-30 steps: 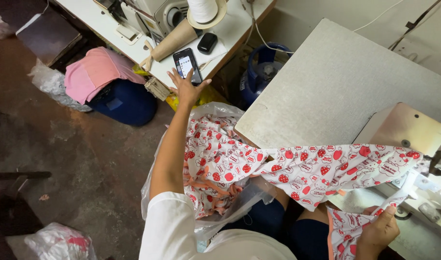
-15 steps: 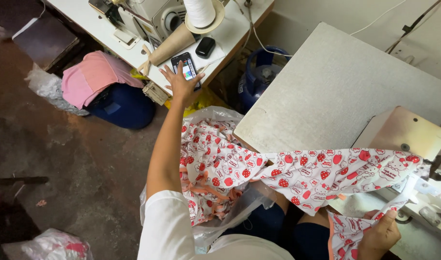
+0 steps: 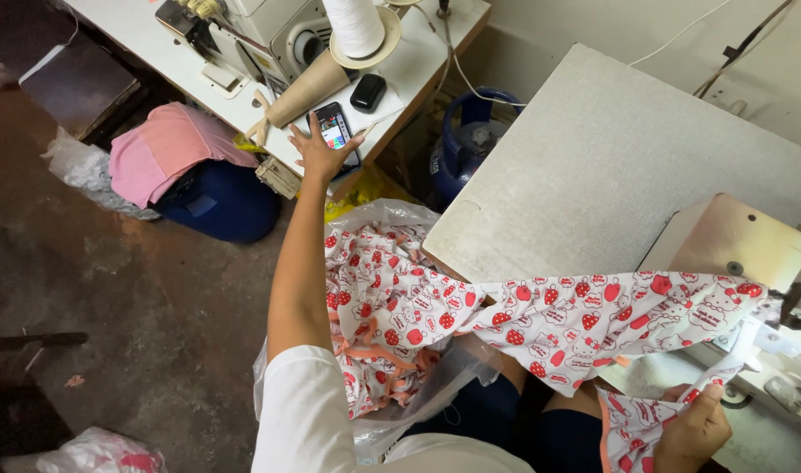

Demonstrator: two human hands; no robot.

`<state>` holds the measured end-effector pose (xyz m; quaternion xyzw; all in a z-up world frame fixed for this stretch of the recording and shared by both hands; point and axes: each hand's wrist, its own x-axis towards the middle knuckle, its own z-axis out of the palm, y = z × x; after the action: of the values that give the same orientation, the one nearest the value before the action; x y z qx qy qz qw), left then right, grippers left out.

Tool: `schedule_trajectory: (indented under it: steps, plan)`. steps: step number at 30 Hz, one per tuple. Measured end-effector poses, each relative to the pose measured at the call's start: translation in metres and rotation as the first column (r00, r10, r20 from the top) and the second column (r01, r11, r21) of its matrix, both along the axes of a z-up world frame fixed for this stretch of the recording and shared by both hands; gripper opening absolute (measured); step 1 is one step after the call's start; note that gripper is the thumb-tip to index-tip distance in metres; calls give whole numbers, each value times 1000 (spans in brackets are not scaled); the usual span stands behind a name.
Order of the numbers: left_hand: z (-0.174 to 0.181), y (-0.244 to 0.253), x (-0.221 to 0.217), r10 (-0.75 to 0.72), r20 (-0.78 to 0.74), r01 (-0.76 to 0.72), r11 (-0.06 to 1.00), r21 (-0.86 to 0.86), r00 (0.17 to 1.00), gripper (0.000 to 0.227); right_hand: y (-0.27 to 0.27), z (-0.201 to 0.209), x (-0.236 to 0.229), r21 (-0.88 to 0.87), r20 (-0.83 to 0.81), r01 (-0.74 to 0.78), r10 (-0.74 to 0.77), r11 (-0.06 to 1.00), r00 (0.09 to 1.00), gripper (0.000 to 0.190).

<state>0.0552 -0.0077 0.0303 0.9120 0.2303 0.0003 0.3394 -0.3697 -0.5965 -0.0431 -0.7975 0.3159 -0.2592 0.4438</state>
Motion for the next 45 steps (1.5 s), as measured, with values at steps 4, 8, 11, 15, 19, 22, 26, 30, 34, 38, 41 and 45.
schedule_trajectory:
  steps: [4,8,11,15,19,22,26,30,34,38,41,45]
  plan:
    - [-2,7,0,-38,10,38,999,-5,999,132,2,1,1,-4,23,-6,6,1000,1000,69]
    - [2,11,4,-33,-25,33,999,-25,999,132,7,9,1,-34,-33,28,-29,999,999,70]
    - [16,10,-2,-66,-99,67,998,8,993,131,3,1,1,-71,-20,16,-17,997,1000,69]
    - [17,21,0,-101,-122,95,994,-60,987,137,0,-4,1,-60,-32,57,-59,997,998,70]
    - [9,30,-1,-107,-47,103,991,-84,993,139,-2,-10,2,-13,1,59,-59,998,998,66]
    - [11,17,-13,-66,46,70,992,-103,997,132,-3,-11,1,5,2,61,-61,998,998,66]
    - [10,10,-23,2,107,13,990,-143,994,122,-12,-17,-5,-12,-9,28,-28,1000,1000,68]
    - [-28,-29,-35,177,442,-78,969,-234,879,88,-24,-25,-45,129,-162,58,-37,990,986,60]
    - [34,-198,-181,-195,667,596,666,-448,719,17,-46,-55,-149,-309,-295,-152,57,939,954,25]
    - [6,-329,-280,-673,474,668,40,-743,568,50,-44,-112,-262,83,-638,-69,106,994,763,27]
    - [-50,-359,-279,-970,173,147,-148,-978,173,52,-21,-104,-280,620,-451,250,77,744,889,28]
    - [-35,-344,-181,-868,427,967,216,-134,253,20,-37,-90,-289,390,-438,72,116,918,891,25]
